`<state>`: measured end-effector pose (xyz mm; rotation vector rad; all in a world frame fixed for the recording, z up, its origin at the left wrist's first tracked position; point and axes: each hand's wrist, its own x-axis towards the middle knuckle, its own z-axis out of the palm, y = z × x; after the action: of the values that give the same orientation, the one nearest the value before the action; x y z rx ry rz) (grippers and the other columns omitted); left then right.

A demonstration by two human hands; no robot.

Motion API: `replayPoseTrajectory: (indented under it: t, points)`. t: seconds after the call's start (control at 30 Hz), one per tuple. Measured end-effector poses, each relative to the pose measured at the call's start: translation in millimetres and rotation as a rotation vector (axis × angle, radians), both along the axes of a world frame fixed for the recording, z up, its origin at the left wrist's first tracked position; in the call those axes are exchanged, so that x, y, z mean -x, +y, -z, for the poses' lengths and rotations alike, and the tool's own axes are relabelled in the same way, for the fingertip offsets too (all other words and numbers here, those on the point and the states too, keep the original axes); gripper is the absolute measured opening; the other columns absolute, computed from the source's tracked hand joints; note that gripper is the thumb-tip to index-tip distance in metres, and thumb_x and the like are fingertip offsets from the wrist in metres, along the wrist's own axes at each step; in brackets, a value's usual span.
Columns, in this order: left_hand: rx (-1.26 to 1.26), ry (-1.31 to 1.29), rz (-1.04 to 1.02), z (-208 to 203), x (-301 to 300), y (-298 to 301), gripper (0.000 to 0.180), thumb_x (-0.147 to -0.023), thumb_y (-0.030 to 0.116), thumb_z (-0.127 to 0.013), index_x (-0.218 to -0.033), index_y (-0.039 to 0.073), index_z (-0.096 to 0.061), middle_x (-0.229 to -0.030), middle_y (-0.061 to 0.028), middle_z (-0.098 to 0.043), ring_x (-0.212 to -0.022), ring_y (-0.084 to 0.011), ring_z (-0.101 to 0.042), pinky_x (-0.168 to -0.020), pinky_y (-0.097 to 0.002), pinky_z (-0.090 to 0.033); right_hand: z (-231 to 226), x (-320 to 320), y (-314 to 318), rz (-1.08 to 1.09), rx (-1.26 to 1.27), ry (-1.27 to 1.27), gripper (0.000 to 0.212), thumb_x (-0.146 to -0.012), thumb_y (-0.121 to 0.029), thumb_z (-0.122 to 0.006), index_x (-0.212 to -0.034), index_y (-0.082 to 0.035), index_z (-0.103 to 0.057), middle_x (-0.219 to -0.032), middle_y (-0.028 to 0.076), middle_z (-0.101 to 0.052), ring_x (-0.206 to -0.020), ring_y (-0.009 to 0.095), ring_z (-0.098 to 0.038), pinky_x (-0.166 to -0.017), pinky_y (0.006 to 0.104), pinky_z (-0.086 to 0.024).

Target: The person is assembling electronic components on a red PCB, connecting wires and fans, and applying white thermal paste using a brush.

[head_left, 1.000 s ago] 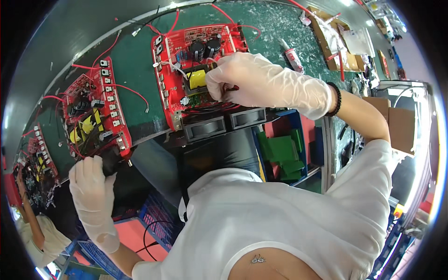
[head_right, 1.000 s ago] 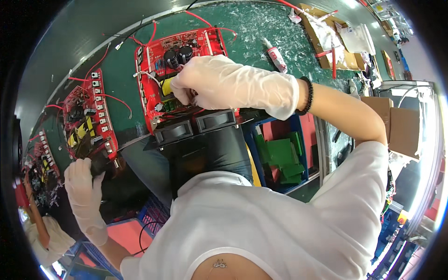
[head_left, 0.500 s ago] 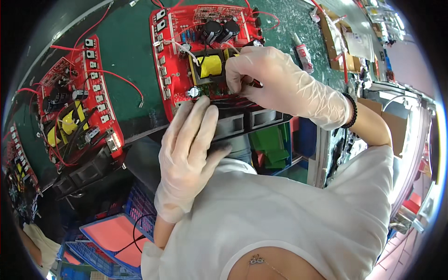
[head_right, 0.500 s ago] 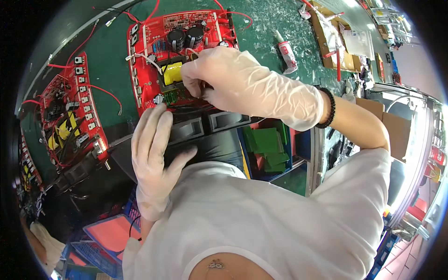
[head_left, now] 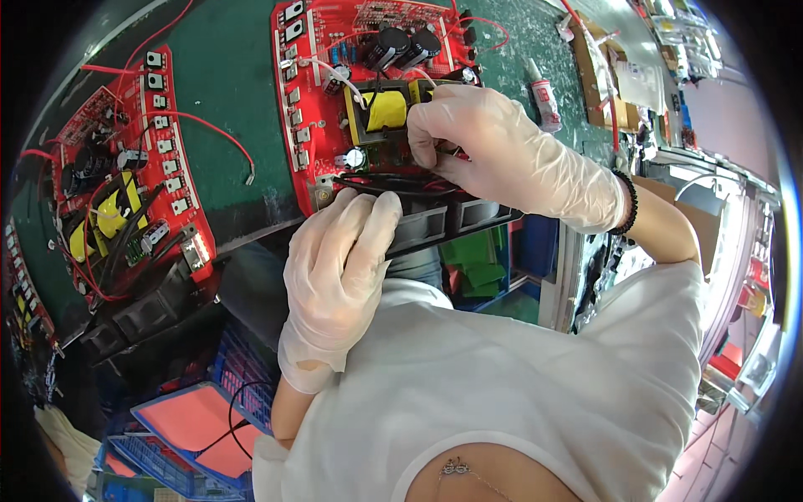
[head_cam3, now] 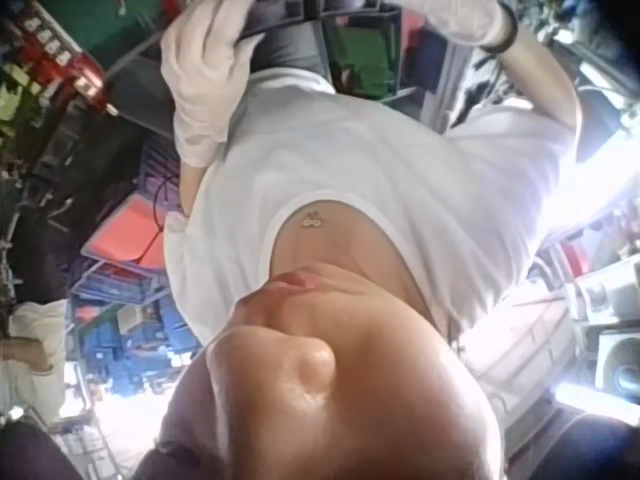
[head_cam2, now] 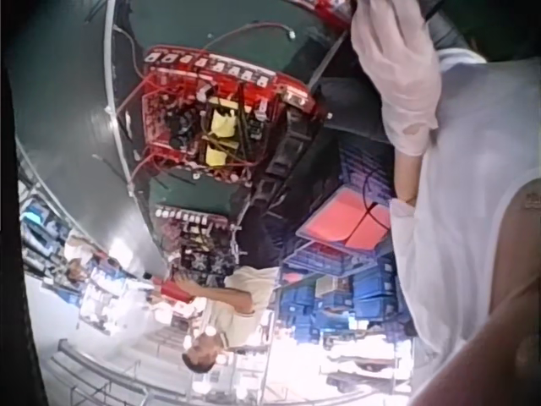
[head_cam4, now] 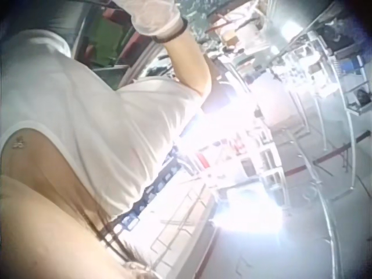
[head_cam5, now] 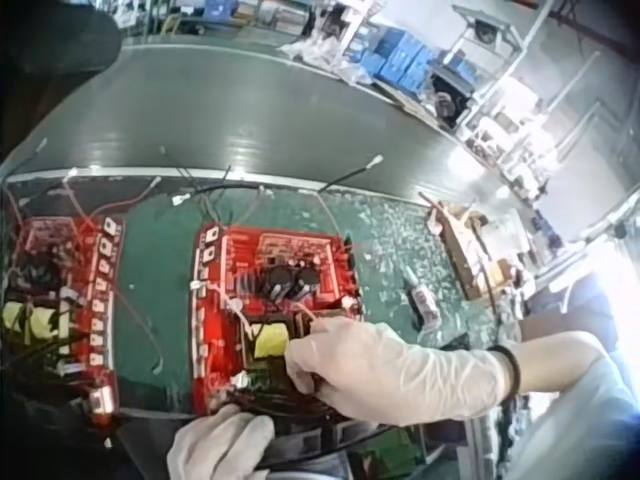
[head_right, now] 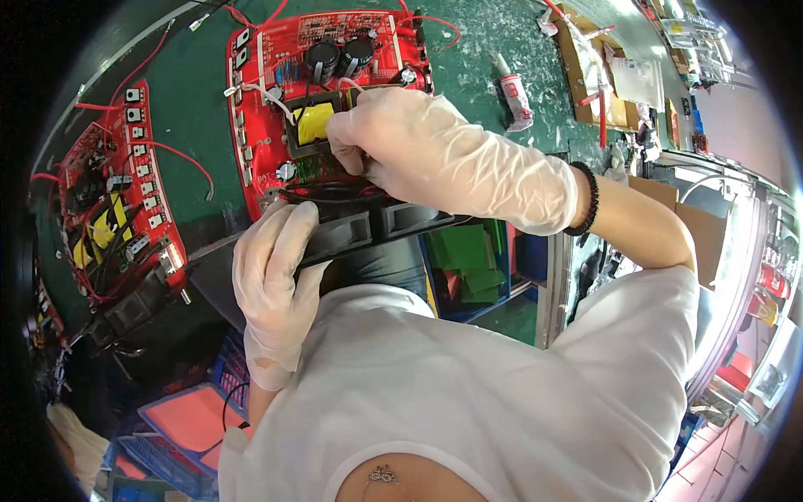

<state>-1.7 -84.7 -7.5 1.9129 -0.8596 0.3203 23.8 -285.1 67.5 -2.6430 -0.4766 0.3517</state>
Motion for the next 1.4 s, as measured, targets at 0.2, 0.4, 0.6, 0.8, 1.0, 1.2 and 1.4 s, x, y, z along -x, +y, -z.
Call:
replayPoseTrajectory:
  t: [0.2, 0.4, 0.6, 0.8, 1.0, 1.2, 1.4]
  points:
    - [-0.009, 0.002, 0.007, -0.2, -0.4, 0.0, 0.049, -0.062, -0.005, -0.066, -0.110, 0.005, -0.059, -0.096, -0.0089, -0.057, -0.088, -0.0273, -0.058, -0.076, -0.0361, -0.048, -0.9, 3.0, 1.0, 0.013, 0.037, -0.032, 0.018, -0.062, 0.005, -0.063, -0.072, -0.006, -0.053, -0.069, 0.007, -0.052, -0.068, 0.027, -0.055, -0.059, 0.0350, -0.045]
    - [-0.024, 0.012, 0.000, -0.3, 0.1, 0.7, 0.048, -0.063, -0.004, -0.066, -0.110, 0.005, -0.059, -0.098, -0.0082, -0.057, -0.090, -0.0265, -0.057, -0.077, -0.0356, -0.048, -9.1, -0.8, 8.8, -0.137, 0.302, -0.095, 0.014, -0.068, -0.001, -0.060, -0.081, -0.005, -0.057, -0.073, 0.012, -0.057, -0.072, 0.030, -0.060, -0.060, 0.0379, -0.049]
    - [-0.011, -0.012, 0.002, 2.0, 0.0, -0.3, 0.049, -0.063, -0.004, -0.065, -0.110, 0.005, -0.059, -0.097, -0.0075, -0.056, -0.091, -0.0264, -0.057, -0.077, -0.0355, -0.048, -5.1, 2.8, 15.1, -0.091, 0.250, -0.093, 0.014, -0.070, -0.001, -0.060, -0.080, -0.008, -0.054, -0.073, 0.008, -0.052, -0.073, 0.028, -0.056, -0.060, 0.0349, -0.047]
    - [-0.025, 0.031, 0.017, 7.0, 2.9, 1.8, 0.055, -0.059, 0.005, -0.073, -0.112, 0.006, -0.058, -0.105, -0.0091, -0.057, -0.096, -0.0291, -0.056, -0.082, -0.0386, -0.045, -1.3, 1.0, 36.6, -0.205, 0.843, -0.456, 0.015, -0.066, -0.011, -0.060, -0.080, -0.009, -0.055, -0.079, 0.002, -0.053, -0.084, 0.017, -0.056, -0.066, 0.0258, -0.049]
    - [-0.022, 0.049, 0.004, 1.7, 3.8, 0.7, 0.054, -0.060, 0.003, -0.072, -0.112, 0.006, -0.058, -0.106, -0.0084, -0.057, -0.097, -0.0294, -0.056, -0.083, -0.0381, -0.045, -1.8, -9.5, 30.0, -0.194, 0.673, -0.341, 0.018, -0.067, -0.007, -0.060, -0.084, -0.005, -0.056, -0.080, 0.005, -0.054, -0.082, 0.020, -0.057, -0.064, 0.0276, -0.050]
    - [-0.015, 0.060, 0.020, 2.7, 2.5, 1.4, 0.053, -0.062, 0.003, -0.072, -0.113, 0.006, -0.057, -0.107, -0.0093, -0.058, -0.096, -0.0296, -0.056, -0.083, -0.0380, -0.045, -3.3, -16.2, 19.6, -0.274, 0.295, -0.422, 0.021, -0.070, -0.007, -0.061, -0.090, -0.003, -0.056, -0.081, 0.011, -0.056, -0.080, 0.029, -0.058, -0.068, 0.0355, -0.049]
    - [0.022, 0.035, 0.028, 5.2, 1.4, 0.8, 0.051, -0.064, 0.005, -0.072, -0.113, 0.006, -0.057, -0.106, -0.0098, -0.058, -0.094, -0.0291, -0.055, -0.080, -0.0373, -0.046, -23.3, -28.4, 21.7, -0.258, 0.412, -0.138, 0.021, -0.065, -0.004, -0.067, -0.084, -0.004, -0.058, -0.078, 0.011, -0.059, -0.079, 0.030, -0.060, -0.063, 0.0372, -0.049]
